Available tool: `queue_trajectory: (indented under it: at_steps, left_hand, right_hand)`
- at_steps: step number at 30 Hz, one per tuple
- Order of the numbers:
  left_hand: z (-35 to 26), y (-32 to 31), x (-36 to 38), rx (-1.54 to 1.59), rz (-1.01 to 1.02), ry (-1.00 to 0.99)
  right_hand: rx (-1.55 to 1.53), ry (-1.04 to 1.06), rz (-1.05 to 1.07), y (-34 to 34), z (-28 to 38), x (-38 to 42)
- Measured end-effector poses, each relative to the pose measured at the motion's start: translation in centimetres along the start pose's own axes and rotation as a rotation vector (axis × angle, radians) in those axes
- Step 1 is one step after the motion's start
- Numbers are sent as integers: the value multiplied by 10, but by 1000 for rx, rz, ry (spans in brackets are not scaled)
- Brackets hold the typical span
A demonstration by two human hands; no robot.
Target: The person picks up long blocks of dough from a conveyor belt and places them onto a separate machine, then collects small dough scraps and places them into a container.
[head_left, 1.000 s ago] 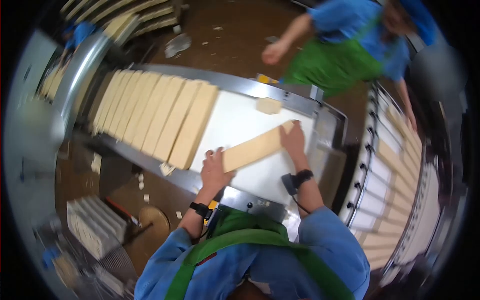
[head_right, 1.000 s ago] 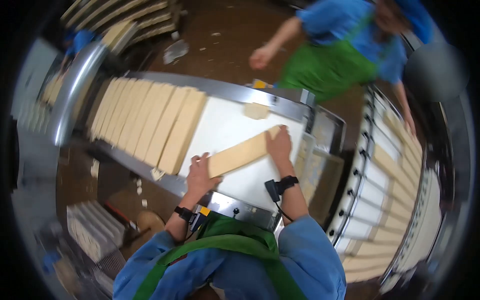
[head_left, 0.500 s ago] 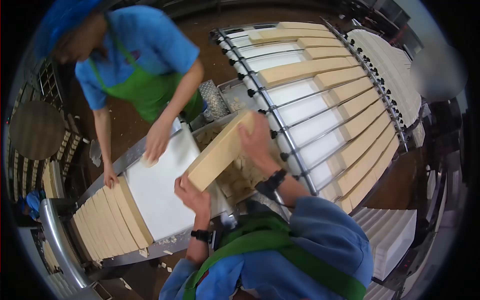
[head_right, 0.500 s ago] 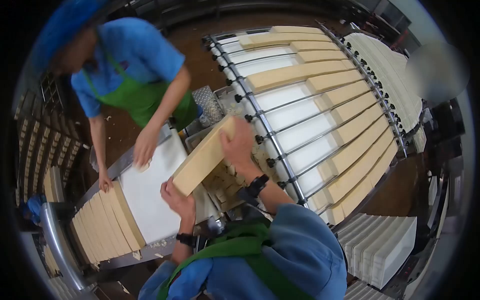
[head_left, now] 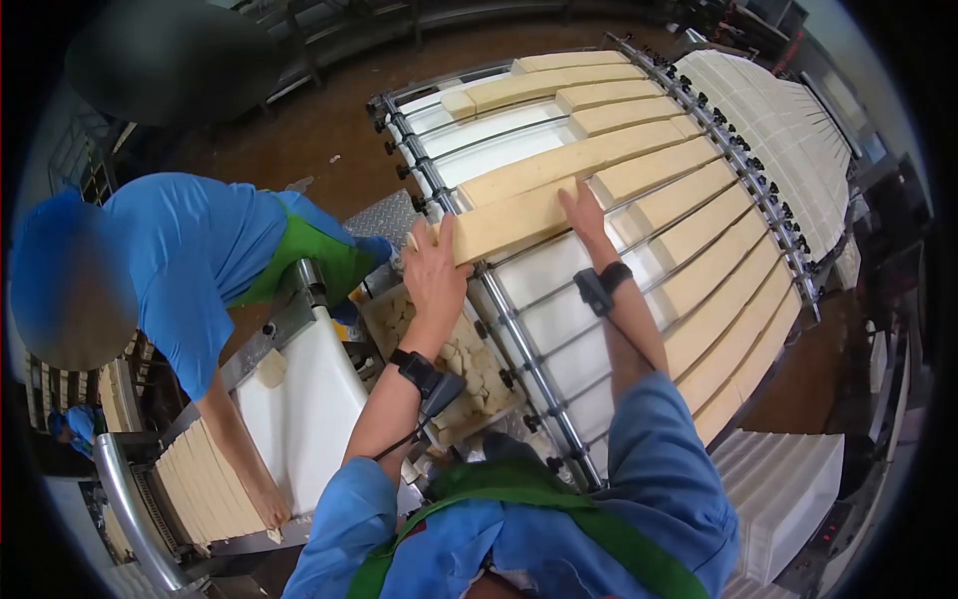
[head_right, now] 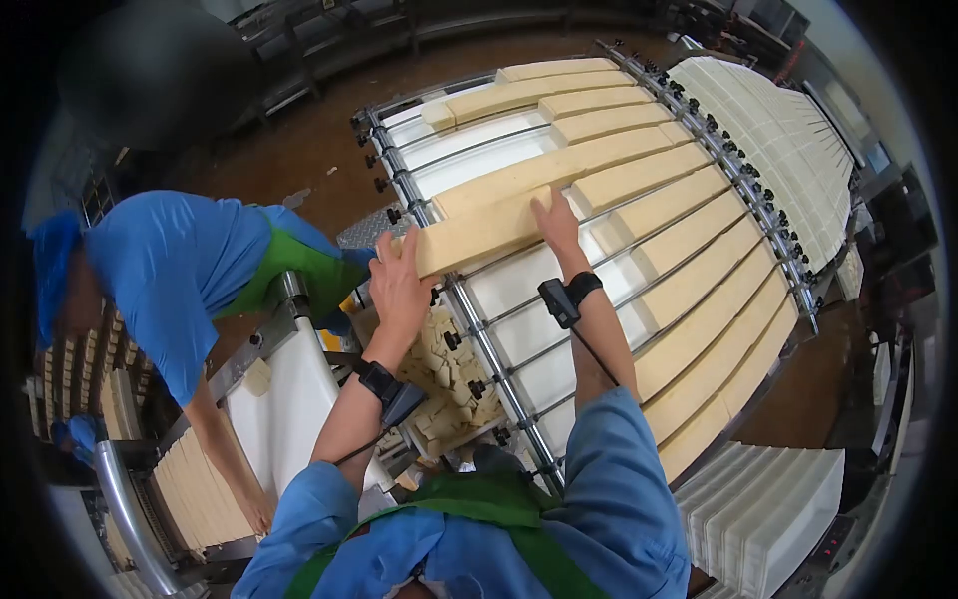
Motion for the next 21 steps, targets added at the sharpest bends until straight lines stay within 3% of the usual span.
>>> queue_trajectory:
  at_steps: [4, 7, 16, 21]
  left_hand:
    - [-4, -28, -21, 111, 124, -40]
    - [-19, -46, -24, 191, 105, 1]
    - [-16, -70, -18, 293, 14, 12]
    - [-28, -68, -20, 188, 107, -22]
  right_hand:
    - [341, -116, 84, -5, -30, -21]
    - [536, 46, -64, 22, 2, 1]
    - [420, 262, -364, 17, -19, -17]
    - [410, 351, -81, 12, -34, -48]
Point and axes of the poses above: each hand's wrist, its own x-axis away from the middle knuckle, its own y-axis out of the back of the hand, z = x × y, the point moved 4 cm from there along -x, towards the middle knuckle, and after that the axes turned 7 degrees about -z, right-handed, at the moved point
